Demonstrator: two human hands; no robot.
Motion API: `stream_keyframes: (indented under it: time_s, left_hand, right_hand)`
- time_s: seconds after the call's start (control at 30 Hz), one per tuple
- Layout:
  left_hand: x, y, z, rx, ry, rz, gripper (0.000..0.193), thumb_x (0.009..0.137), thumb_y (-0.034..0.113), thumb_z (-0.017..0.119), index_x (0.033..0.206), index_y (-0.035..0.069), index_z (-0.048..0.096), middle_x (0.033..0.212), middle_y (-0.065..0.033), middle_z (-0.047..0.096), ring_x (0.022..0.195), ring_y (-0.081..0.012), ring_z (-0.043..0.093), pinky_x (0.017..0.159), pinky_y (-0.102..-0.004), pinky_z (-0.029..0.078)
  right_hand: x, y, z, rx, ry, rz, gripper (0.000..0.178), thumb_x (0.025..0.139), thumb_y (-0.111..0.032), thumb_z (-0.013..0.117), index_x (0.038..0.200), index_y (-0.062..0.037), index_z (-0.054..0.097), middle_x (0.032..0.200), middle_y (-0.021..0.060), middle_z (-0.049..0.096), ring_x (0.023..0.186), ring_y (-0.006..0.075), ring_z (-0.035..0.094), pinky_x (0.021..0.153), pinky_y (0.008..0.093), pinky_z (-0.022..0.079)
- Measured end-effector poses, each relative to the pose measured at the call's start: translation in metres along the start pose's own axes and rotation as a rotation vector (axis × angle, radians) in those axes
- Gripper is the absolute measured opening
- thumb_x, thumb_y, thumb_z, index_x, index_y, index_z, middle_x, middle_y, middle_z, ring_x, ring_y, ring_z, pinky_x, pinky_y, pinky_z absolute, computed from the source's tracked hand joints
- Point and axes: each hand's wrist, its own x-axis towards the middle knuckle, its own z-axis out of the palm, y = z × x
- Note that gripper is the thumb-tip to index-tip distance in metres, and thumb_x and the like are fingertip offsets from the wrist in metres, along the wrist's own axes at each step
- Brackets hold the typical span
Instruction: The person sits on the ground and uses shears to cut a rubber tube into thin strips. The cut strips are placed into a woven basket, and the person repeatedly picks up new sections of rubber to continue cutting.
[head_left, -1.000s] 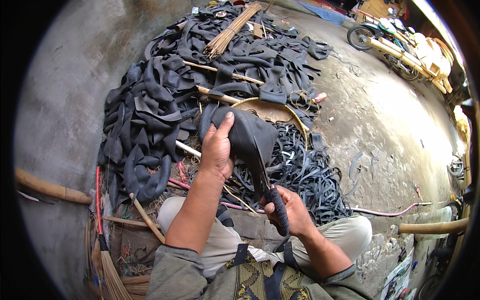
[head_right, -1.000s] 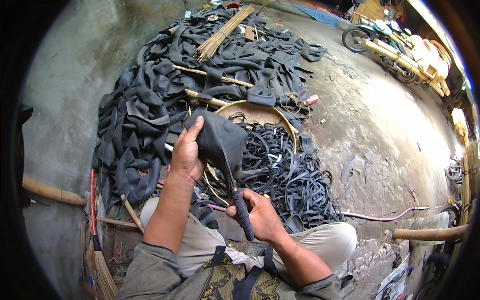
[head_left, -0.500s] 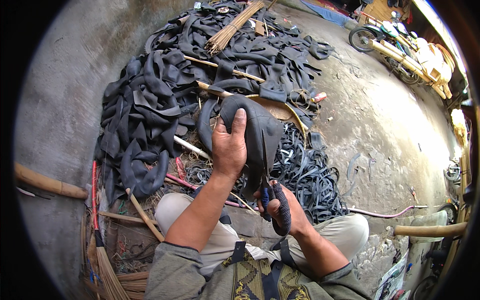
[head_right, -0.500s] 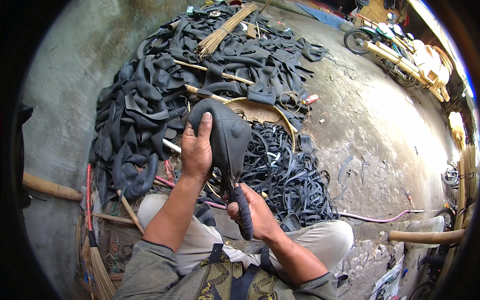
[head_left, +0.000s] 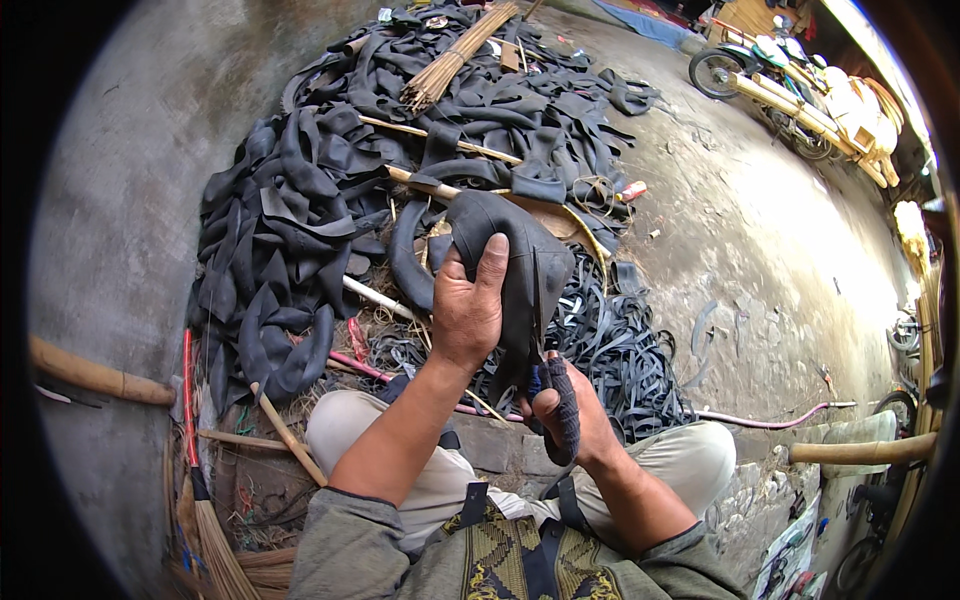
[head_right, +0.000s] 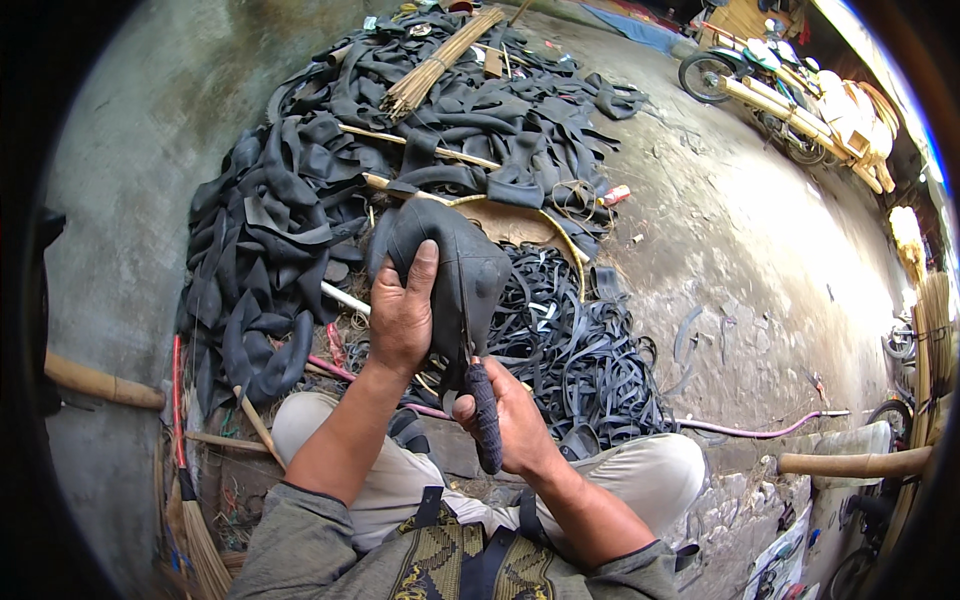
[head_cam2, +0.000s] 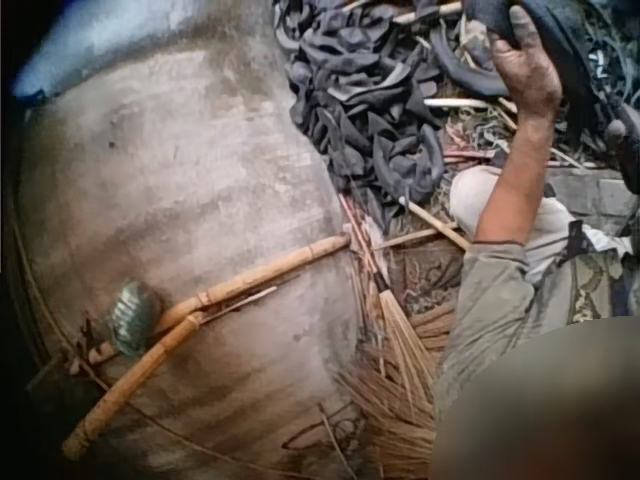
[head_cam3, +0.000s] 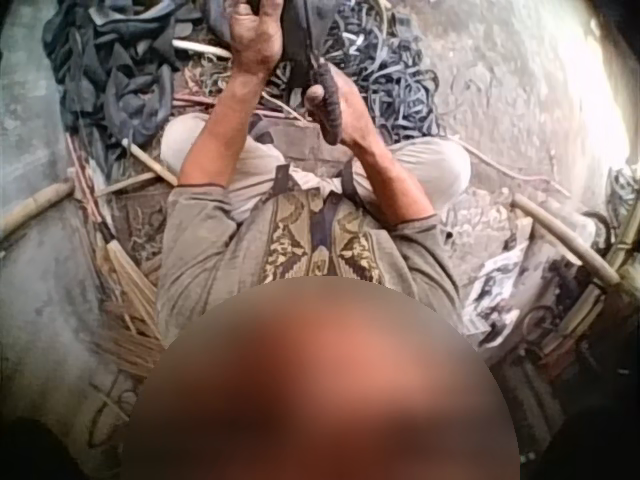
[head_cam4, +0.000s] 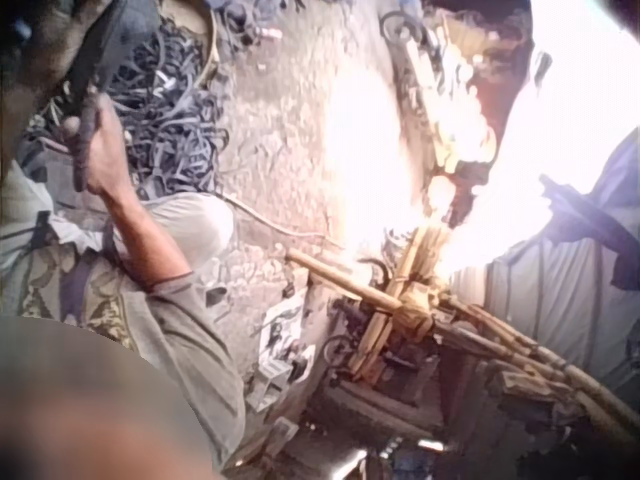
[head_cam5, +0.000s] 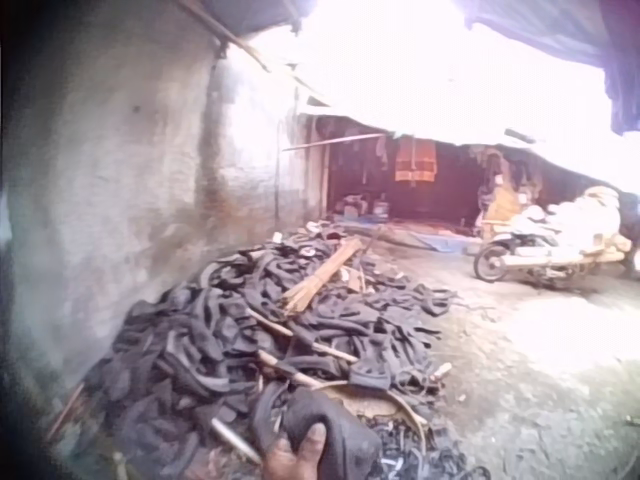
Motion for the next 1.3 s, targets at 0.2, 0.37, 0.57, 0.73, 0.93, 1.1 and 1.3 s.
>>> stream_keyframes:
  time_s: [0.2,0.37,0.57,0.73,0.93,1.1,1.3]
  left_hand:
    - [0.003,0.001,-0.004,-0.05,-0.028,-0.065,0.03,0.108,0.027,0.062,0.126,0.004,0.065,0.112,-0.0026,0.072,0.098,-0.0093,0.067,0.087,-0.0255,0.054]
    - [-0.009,-0.005,0.001,-0.076,-0.057,-0.065,0.027,0.108,0.025,0.062,0.125,0.005,0.065,0.111,-0.0016,0.072,0.096,-0.008,0.066,0.086,-0.0244,0.054]
    - [-0.009,-0.006,-0.003,-0.162,-0.119,-0.175,0.036,0.108,0.028,0.061,0.133,0.003,0.061,0.12,-0.0053,0.071,0.104,-0.0136,0.069,0.091,-0.0308,0.057]
    - [0.019,0.013,-0.028,-0.513,-0.122,-0.426,0.056,0.107,0.045,0.056,0.14,0.0,0.058,0.126,-0.0113,0.071,0.114,-0.0227,0.069,0.099,-0.0343,0.055]
    - [0.03,0.01,-0.037,-0.17,0.204,-0.206,0.035,0.105,0.034,0.064,0.125,0.005,0.067,0.114,-0.0032,0.07,0.102,-0.0146,0.067,0.094,-0.0315,0.054]
    - [0.027,0.008,-0.03,-0.193,0.212,-0.102,0.032,0.107,0.032,0.061,0.126,0.007,0.067,0.114,-0.0016,0.069,0.102,-0.0124,0.065,0.091,-0.0294,0.053]
    - [0.017,0.004,-0.018,-0.233,0.186,-0.179,0.033,0.108,0.032,0.06,0.128,0.007,0.065,0.115,-0.0014,0.07,0.101,-0.0116,0.066,0.09,-0.0287,0.054]
  right_hand:
    - [-0.008,-0.008,0.001,0.166,-0.042,0.143,0.046,0.094,-0.046,0.079,0.1,-0.0058,0.059,0.072,-0.0067,0.051,0.057,0.0027,0.046,0.05,0.0218,0.036]
    - [0.007,-0.011,0.001,-0.07,0.078,-0.163,0.061,0.094,-0.062,0.069,0.104,-0.0025,0.058,0.068,-0.0014,0.057,0.055,0.0061,0.051,0.05,0.0227,0.04]
    - [-0.005,-0.018,-0.004,0.176,0.0,0.121,0.044,0.095,-0.045,0.076,0.099,-0.0047,0.059,0.07,-0.0047,0.053,0.056,0.0047,0.047,0.05,0.0222,0.037]
    - [-0.003,-0.009,-0.008,0.091,-0.071,0.211,0.036,0.094,-0.034,0.08,0.097,-0.0037,0.061,0.072,-0.0055,0.054,0.059,0.0032,0.048,0.053,0.0218,0.037]
    - [-0.007,0.006,-0.001,-0.039,-0.115,0.321,0.036,0.092,-0.032,0.081,0.096,-0.0015,0.063,0.08,-0.0048,0.058,0.072,0.0028,0.05,0.063,0.023,0.041]
    - [-0.005,0.011,0.003,-0.054,-0.145,0.253,0.049,0.092,-0.047,0.077,0.102,-0.0024,0.062,0.08,-0.0037,0.056,0.072,0.005,0.05,0.064,0.0235,0.042]
    - [-0.001,0.014,0.006,-0.105,-0.106,0.097,0.071,0.087,-0.068,0.074,0.11,-0.003,0.059,0.08,-0.0027,0.059,0.067,0.0042,0.051,0.06,0.0212,0.041]
